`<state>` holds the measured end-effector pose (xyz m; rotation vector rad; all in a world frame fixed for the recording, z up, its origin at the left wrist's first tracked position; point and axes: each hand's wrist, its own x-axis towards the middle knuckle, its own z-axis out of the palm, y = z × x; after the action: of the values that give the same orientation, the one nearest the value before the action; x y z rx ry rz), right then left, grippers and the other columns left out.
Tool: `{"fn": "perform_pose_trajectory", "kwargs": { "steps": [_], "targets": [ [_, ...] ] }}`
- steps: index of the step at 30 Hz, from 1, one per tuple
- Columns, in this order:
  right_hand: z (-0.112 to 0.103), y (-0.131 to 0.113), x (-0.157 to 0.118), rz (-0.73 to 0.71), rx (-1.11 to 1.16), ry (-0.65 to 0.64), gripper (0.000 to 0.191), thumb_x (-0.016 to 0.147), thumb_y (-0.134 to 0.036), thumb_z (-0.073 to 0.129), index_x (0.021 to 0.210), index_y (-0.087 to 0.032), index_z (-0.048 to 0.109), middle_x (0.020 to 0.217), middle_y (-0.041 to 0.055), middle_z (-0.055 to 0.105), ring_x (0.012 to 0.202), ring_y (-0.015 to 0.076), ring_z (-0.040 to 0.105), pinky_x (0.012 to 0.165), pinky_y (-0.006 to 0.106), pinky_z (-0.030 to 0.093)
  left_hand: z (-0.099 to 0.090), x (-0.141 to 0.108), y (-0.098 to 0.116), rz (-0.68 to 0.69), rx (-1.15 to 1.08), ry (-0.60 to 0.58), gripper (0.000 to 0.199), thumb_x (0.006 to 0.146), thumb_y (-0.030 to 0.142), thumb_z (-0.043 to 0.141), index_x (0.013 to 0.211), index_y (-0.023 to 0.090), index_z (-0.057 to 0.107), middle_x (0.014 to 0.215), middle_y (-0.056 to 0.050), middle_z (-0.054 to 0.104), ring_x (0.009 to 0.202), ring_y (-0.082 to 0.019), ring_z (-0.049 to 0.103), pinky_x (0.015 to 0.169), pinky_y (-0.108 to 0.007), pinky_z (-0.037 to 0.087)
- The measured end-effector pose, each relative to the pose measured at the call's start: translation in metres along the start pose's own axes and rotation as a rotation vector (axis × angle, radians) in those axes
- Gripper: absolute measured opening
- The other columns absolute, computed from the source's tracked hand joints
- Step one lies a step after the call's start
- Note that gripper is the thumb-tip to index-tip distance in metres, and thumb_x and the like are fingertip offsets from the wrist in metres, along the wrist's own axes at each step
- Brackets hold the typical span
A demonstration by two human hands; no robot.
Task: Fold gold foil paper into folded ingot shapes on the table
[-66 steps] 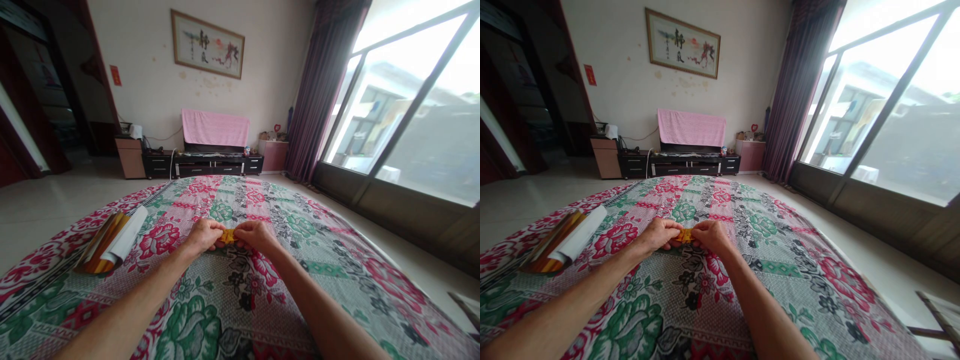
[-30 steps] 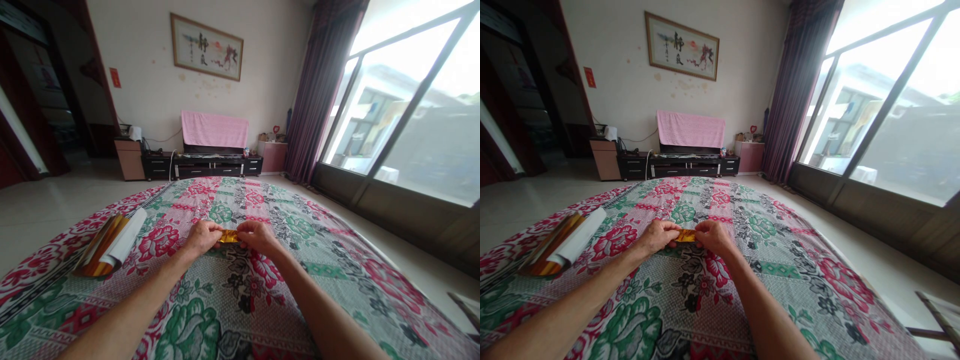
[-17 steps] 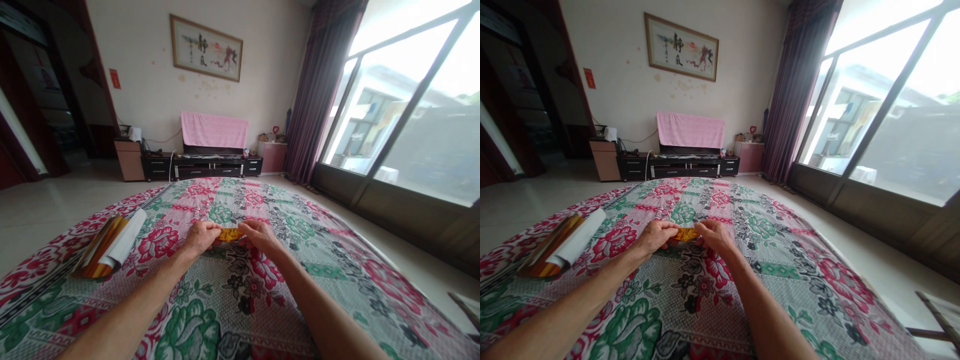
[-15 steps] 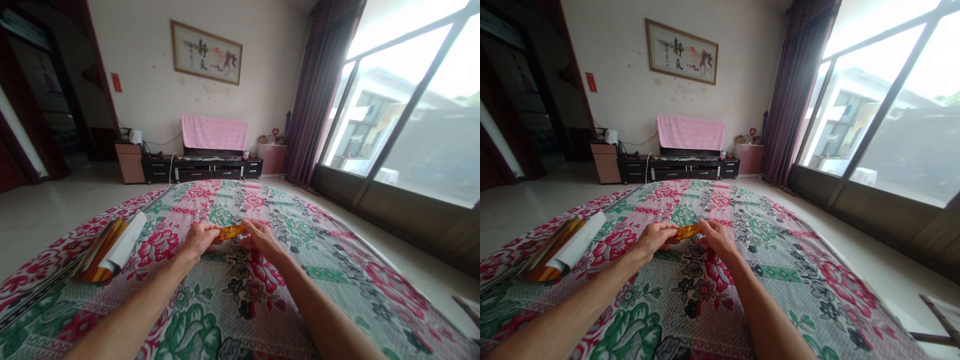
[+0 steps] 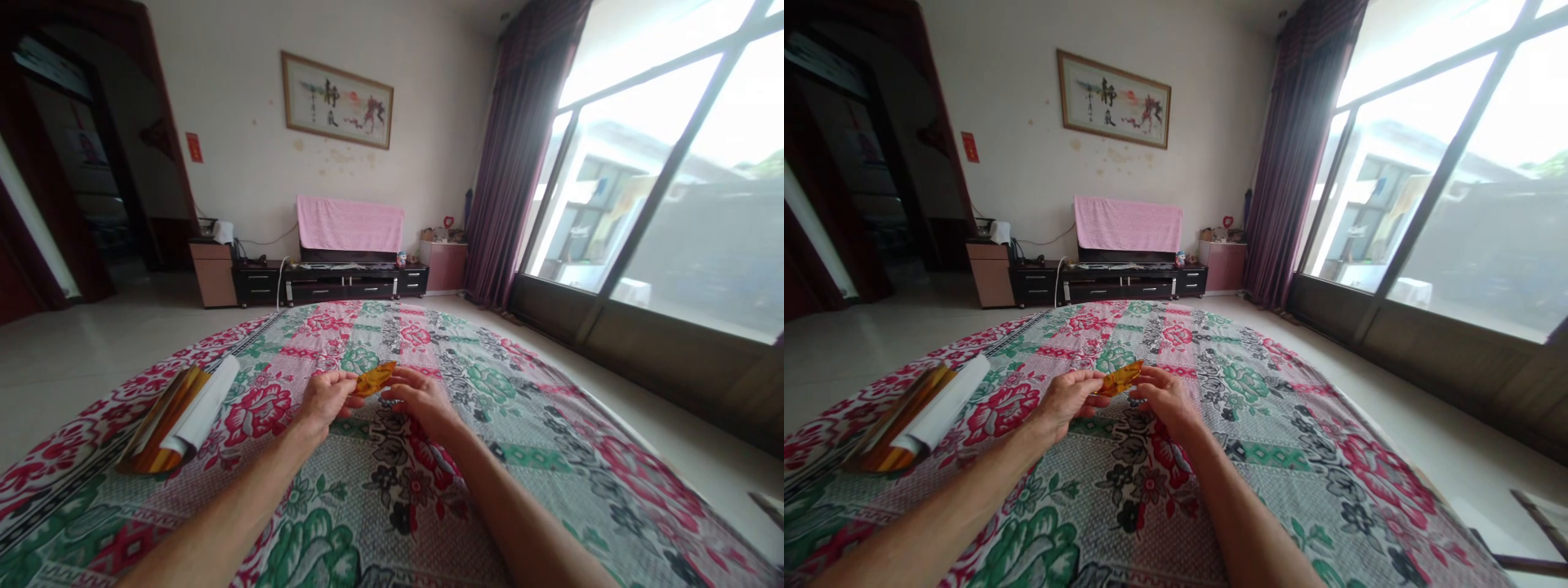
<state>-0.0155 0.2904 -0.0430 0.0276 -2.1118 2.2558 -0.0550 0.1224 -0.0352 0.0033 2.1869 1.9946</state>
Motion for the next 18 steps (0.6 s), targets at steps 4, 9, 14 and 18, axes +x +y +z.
{"fn": "perform_pose_trajectory", "kwargs": {
  "steps": [4, 9, 14, 18],
  "targets": [
    [0.0014, -0.0014, -0.001, -0.052, -0.104, -0.082, 0.028, 0.069, -0.025, 0.06, 0.096, -0.021, 0.066, 0.094, 0.0017, 0.068, 0.075, 0.0133, 0.063, 0.053, 0.018, 0.044, 0.0007, -0.0021, 0.0021, -0.005, 0.026, -0.022, 0.023, 0.073, 0.023, 0.055, 0.094, 0.014, 0.061, 0.078, -0.005, 0.071, 0.06, -0.014, 0.066, 0.042, -0.016, 0.04],
    [0.0009, -0.0018, -0.0022, -0.051, -0.174, -0.116, 0.027, 0.073, -0.027, 0.057, 0.098, -0.02, 0.067, 0.091, 0.0012, 0.069, 0.074, 0.0122, 0.062, 0.053, 0.018, 0.042, 0.003, -0.004, 0.0038, -0.003, 0.01, -0.022, 0.023, 0.074, 0.022, 0.055, 0.094, 0.013, 0.061, 0.079, -0.006, 0.071, 0.06, -0.014, 0.066, 0.042, -0.016, 0.041],
    [0.001, -0.0005, -0.0014, -0.04, -0.157, -0.135, 0.025, 0.073, -0.03, 0.059, 0.094, -0.021, 0.068, 0.088, 0.0005, 0.069, 0.07, 0.0115, 0.061, 0.052, 0.018, 0.04, 0.0048, -0.0049, 0.0037, 0.013, -0.003, -0.018, 0.024, 0.072, 0.022, 0.057, 0.093, 0.012, 0.061, 0.078, -0.008, 0.071, 0.057, -0.014, 0.066, 0.041, -0.016, 0.042],
    [0.0021, -0.0004, -0.001, -0.039, -0.159, -0.127, 0.023, 0.072, -0.027, 0.06, 0.092, -0.021, 0.069, 0.084, 0.0002, 0.069, 0.067, 0.011, 0.06, 0.05, 0.018, 0.04, 0.0047, -0.0047, 0.0023, 0.02, -0.041, -0.016, 0.024, 0.07, 0.022, 0.059, 0.091, 0.012, 0.062, 0.075, -0.007, 0.07, 0.055, -0.014, 0.065, 0.039, -0.015, 0.041]
  ]
}}
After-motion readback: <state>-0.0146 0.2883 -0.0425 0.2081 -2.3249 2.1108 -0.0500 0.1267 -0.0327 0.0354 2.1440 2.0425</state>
